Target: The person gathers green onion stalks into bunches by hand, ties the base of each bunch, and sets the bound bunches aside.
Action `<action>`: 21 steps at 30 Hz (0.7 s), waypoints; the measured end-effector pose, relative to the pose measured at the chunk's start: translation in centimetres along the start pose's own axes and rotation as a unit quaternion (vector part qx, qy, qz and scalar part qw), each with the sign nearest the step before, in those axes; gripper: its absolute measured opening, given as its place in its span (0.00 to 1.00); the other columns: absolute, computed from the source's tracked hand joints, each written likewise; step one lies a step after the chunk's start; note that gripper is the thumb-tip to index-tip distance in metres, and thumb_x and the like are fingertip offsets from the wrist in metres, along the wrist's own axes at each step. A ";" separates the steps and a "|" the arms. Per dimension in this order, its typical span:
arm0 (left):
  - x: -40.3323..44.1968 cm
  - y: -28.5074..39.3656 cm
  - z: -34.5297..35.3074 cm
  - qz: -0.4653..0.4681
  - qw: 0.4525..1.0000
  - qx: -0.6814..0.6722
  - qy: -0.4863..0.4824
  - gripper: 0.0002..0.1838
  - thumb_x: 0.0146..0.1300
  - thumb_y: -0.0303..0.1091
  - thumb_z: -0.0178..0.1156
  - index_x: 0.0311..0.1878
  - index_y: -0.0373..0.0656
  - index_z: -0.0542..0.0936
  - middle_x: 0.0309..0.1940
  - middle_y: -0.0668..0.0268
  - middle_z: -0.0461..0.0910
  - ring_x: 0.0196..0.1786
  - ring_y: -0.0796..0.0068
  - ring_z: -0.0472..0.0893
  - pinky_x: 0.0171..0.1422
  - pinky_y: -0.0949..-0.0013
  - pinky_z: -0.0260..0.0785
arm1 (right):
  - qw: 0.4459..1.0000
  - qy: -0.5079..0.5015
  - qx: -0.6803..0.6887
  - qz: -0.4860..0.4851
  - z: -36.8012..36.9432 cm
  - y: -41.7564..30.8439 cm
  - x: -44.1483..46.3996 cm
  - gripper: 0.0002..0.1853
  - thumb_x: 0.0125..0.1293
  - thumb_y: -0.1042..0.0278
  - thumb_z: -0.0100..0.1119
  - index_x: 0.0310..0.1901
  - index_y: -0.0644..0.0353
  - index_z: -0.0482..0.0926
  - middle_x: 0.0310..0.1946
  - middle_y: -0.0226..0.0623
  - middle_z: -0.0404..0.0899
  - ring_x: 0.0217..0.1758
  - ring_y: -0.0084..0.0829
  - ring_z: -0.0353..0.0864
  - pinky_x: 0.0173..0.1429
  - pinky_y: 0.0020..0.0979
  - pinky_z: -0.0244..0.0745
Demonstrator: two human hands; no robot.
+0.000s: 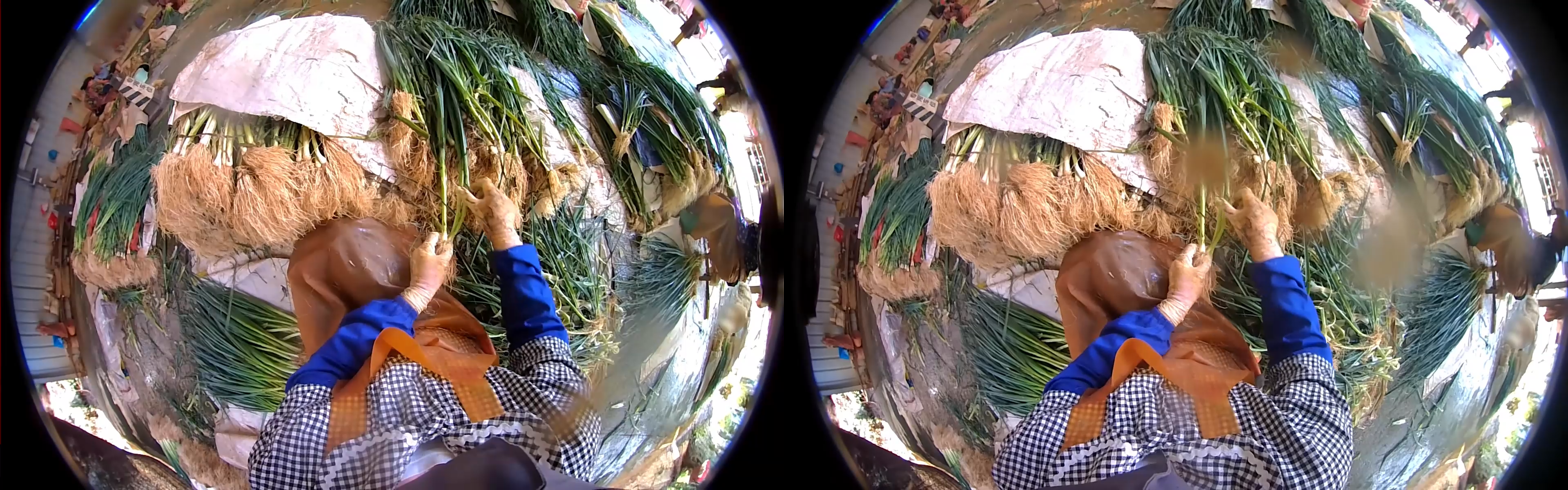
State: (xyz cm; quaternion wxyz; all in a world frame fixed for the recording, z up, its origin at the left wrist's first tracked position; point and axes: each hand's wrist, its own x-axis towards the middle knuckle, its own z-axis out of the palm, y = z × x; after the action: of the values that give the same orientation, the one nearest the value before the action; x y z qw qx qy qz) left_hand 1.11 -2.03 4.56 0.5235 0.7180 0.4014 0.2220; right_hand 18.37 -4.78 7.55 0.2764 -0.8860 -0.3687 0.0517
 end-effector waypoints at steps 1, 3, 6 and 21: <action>-0.1 0.9 -0.4 0.031 0.998 0.041 0.027 0.11 0.57 0.36 0.59 0.40 0.41 0.78 0.27 0.53 0.79 0.31 0.56 0.80 0.34 0.62 0.70 | 0.999 -0.018 -0.009 -0.042 1.0 0.6 1.0 0.17 0.57 0.45 0.58 0.34 0.51 0.75 0.23 0.34 0.79 0.27 0.38 0.79 0.30 0.36 0.72; -0.1 0.8 -0.4 0.040 0.995 0.075 0.054 0.10 0.57 0.37 0.59 0.37 0.41 0.78 0.24 0.53 0.78 0.28 0.54 0.79 0.31 0.61 0.69 | 0.989 -0.064 -0.082 -0.102 1.7 0.8 2.2 0.16 0.61 0.48 0.54 0.37 0.52 0.76 0.25 0.35 0.80 0.27 0.38 0.80 0.33 0.35 0.75; -0.1 0.7 0.0 0.036 0.993 0.073 0.083 0.10 0.56 0.39 0.59 0.35 0.43 0.77 0.21 0.53 0.77 0.25 0.52 0.77 0.27 0.58 0.68 | 0.940 -0.124 -0.271 -0.166 6.4 4.2 3.9 0.15 0.62 0.51 0.51 0.31 0.54 0.75 0.22 0.36 0.79 0.26 0.38 0.80 0.31 0.35 0.76; 0.0 0.6 0.8 -0.126 0.915 -0.382 -0.021 0.17 0.61 0.30 0.54 0.53 0.37 0.69 0.39 0.67 0.76 0.40 0.79 0.74 0.43 0.78 0.67 | 0.749 -0.405 -0.312 -0.420 -11.6 11.5 -14.7 0.12 0.63 0.58 0.50 0.44 0.49 0.77 0.33 0.27 0.79 0.33 0.29 0.79 0.26 0.29 0.72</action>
State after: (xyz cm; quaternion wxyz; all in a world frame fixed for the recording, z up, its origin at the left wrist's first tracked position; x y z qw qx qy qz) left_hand 1.88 -2.56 4.87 0.7897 0.4114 0.3624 0.2753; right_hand 18.31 -26.65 9.61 -0.1972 -0.5744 -0.7769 0.1660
